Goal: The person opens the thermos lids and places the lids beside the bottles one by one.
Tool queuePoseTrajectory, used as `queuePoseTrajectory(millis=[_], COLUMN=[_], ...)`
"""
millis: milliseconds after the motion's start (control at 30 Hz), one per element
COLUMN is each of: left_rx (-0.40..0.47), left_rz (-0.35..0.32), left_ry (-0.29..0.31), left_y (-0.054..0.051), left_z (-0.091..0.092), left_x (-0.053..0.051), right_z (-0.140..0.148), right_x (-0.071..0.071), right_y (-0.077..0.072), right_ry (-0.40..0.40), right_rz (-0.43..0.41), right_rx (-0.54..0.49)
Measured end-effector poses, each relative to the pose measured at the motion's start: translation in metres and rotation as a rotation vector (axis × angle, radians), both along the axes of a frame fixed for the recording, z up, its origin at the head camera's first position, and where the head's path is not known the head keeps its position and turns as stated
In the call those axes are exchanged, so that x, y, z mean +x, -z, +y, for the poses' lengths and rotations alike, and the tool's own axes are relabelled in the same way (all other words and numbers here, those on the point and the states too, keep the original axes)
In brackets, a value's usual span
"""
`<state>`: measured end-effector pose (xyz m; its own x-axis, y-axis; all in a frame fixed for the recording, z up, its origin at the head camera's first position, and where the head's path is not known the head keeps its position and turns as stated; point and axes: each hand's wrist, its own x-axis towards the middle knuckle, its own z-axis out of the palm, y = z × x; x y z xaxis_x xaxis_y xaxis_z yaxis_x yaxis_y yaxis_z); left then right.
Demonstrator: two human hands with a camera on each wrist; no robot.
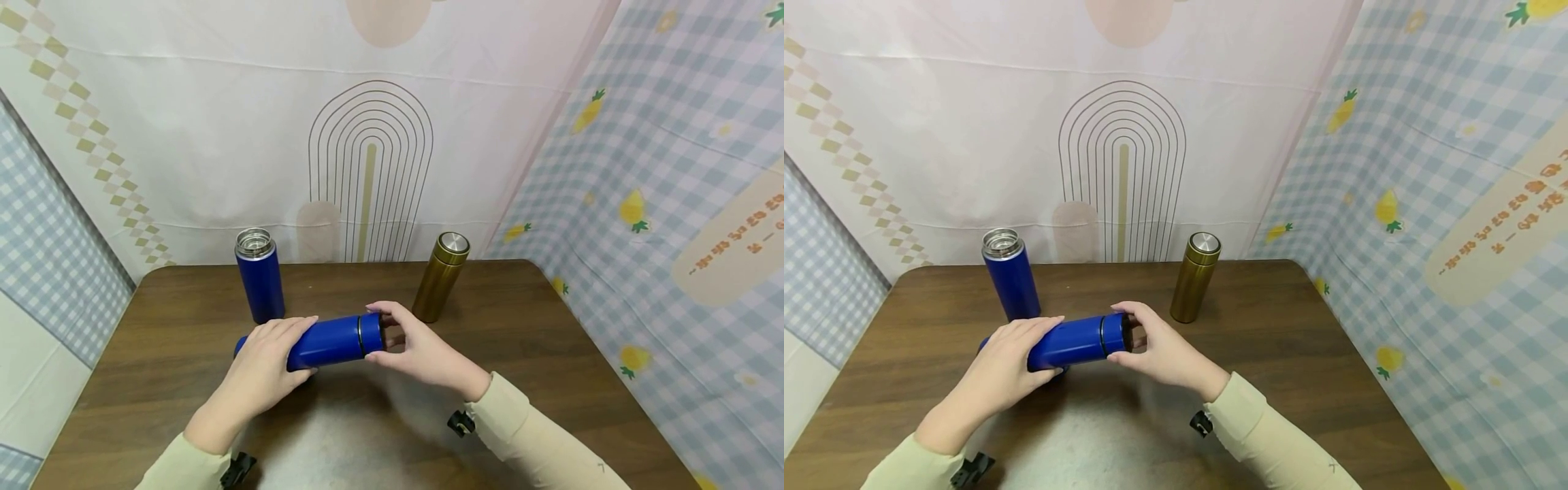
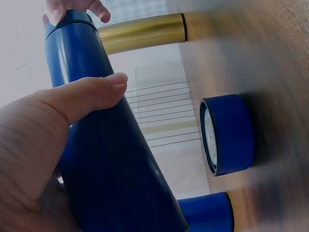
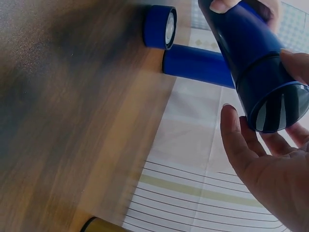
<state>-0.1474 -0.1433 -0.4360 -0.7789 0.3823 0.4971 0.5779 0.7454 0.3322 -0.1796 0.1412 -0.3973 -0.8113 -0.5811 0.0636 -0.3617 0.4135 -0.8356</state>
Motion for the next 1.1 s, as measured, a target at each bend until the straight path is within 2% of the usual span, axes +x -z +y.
queuePoseTrajectory(millis=[267, 600, 733, 900, 1100], left_rx=[-0.002, -0.033, -0.034, -0.039, -0.035], left_rz=[0.023, 0.144, 0.149, 0.127, 0.116], left_ry=[0.003, -0.005, -0.007, -0.009, -0.010], left_y=[-0.0004, -0.0024, -0.0024, -0.0012, -0.0004], left_z=[0.0006, 0.0002, 0.0003, 0.0000, -0.0002], left_x=[-0.0002, -0.0020, -0.0018, -0.0021, -0.0024], right_z=[0.0007, -0.0028, -0.0034, -0.0014, 0.0030], right_x=[-0.0012, -0.0012, -0.0006, -0.0018, -0.0030], right_y=[-0.0012, -0.0020, -0.0014, 0.0020, 0.0027], right_ry=[0.027, 0.122, 0.122, 0.065, 0.004], right_rz=[-0.079, -0.184, -0.172, -0.134, -0.084], right_rx=[0.009, -0.019, -0.032, -0.059, -0.036])
